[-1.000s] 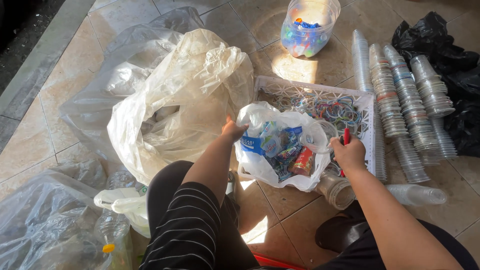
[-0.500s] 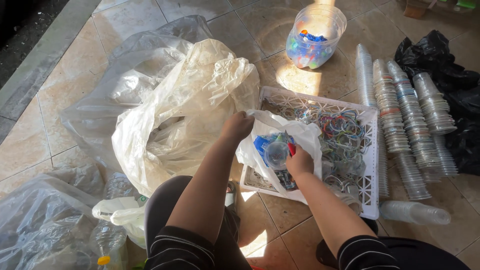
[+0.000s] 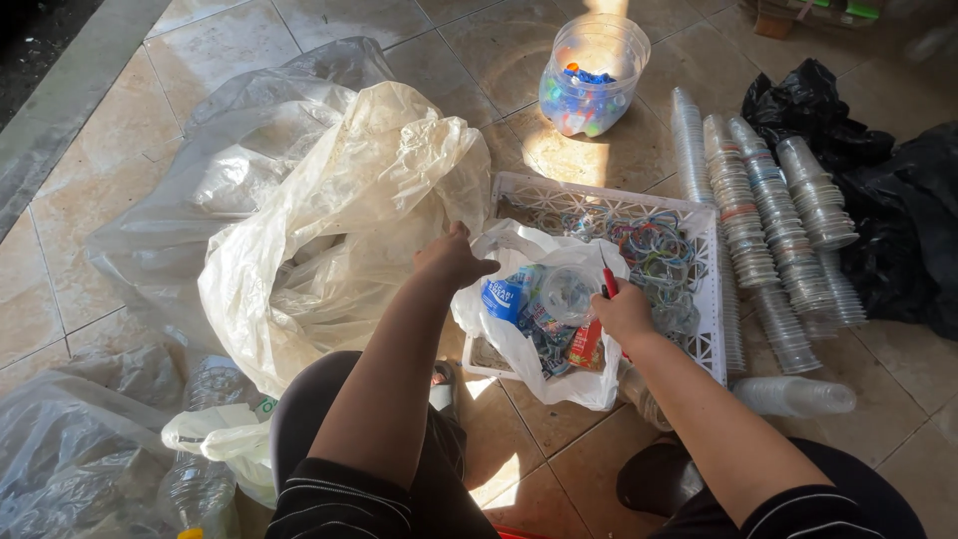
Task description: Sorting and packing plastic cups and lids into bags and containers
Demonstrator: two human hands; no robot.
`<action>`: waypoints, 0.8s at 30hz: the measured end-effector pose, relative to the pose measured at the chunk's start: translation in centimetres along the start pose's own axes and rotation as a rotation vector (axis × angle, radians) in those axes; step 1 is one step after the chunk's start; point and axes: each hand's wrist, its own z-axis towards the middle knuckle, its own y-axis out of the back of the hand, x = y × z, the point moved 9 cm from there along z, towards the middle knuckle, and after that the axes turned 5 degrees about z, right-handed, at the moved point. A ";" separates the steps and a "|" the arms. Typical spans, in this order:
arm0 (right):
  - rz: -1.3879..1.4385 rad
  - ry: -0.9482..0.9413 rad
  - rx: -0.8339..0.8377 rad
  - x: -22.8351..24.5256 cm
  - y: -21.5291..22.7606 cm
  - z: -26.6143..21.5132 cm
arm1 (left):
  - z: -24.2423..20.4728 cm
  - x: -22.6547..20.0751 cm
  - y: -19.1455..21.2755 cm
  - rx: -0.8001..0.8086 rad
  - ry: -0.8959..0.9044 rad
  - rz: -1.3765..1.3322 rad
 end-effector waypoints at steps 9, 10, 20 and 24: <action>0.626 -0.090 0.165 2.0 6.6 -7.7 | -7.7 -5.5 1.6 -0.196 -0.359 0.066; 0.626 -0.090 0.162 2.0 6.9 -8.4 | -8.8 -6.3 1.0 -0.195 -0.362 0.066; 1.097 -0.141 0.433 2.9 6.3 -10.9 | -9.7 -5.2 -4.3 0.208 -0.564 -0.424; 1.183 -0.161 0.520 2.3 6.0 -10.4 | -8.7 -4.8 -4.0 0.231 -0.557 -0.635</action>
